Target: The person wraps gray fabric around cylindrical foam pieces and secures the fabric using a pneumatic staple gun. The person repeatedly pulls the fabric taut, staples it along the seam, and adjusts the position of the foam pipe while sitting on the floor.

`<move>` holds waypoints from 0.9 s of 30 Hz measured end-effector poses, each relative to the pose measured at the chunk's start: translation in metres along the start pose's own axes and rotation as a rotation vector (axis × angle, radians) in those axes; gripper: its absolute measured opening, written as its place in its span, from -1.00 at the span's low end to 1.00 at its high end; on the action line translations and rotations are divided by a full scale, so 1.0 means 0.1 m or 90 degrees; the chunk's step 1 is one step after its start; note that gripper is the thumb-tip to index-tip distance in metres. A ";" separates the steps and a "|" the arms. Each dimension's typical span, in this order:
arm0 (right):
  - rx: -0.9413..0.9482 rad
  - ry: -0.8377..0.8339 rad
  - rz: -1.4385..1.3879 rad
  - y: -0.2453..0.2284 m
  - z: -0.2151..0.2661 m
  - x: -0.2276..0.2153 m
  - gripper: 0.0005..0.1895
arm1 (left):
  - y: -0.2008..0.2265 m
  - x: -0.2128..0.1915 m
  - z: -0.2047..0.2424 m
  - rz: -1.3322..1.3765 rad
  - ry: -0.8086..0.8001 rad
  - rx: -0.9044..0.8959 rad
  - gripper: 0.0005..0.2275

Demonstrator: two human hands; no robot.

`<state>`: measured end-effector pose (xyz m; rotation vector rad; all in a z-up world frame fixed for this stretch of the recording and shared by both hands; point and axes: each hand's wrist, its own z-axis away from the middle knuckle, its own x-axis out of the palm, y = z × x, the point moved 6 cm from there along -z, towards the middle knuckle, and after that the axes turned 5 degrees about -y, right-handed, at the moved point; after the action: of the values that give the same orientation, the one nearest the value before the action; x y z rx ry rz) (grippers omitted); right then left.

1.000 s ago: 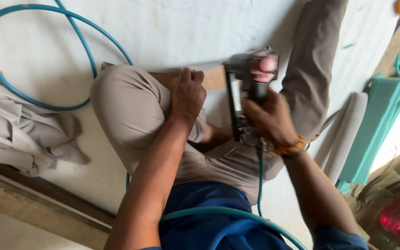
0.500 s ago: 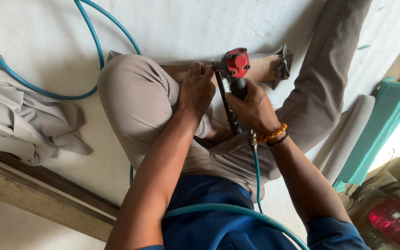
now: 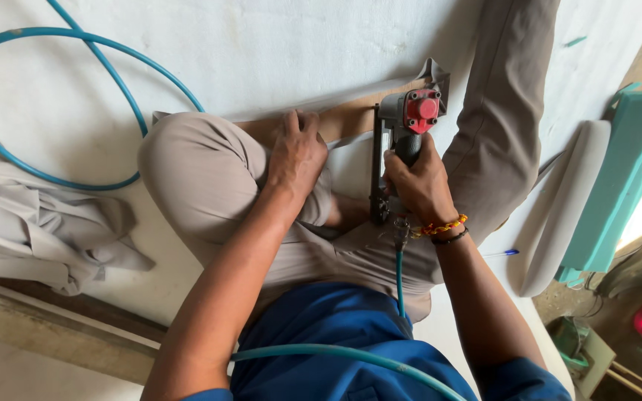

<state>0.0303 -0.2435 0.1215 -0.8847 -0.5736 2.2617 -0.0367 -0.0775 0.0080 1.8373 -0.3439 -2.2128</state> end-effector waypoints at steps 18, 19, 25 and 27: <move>0.049 -0.010 -0.014 -0.10 -0.01 0.00 -0.62 | 0.08 -0.11 -0.02 -0.084 -0.113 0.081 -0.77; 0.051 -0.010 -0.020 -0.09 -0.01 0.00 -0.62 | 0.09 -0.06 0.01 -0.063 -0.186 0.079 -0.81; 0.071 -0.010 -0.007 -0.10 -0.02 0.00 -0.62 | 0.01 -0.09 -0.08 -0.047 -0.174 0.059 -0.90; 0.063 -0.013 -0.012 -0.11 -0.03 0.00 -0.60 | -0.05 -0.11 -0.17 -0.050 -0.156 0.055 -0.92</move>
<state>0.0368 -0.2350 0.1258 -0.8047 -0.4731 2.2631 -0.0187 -0.0697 0.0136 1.6470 -0.4249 -2.5212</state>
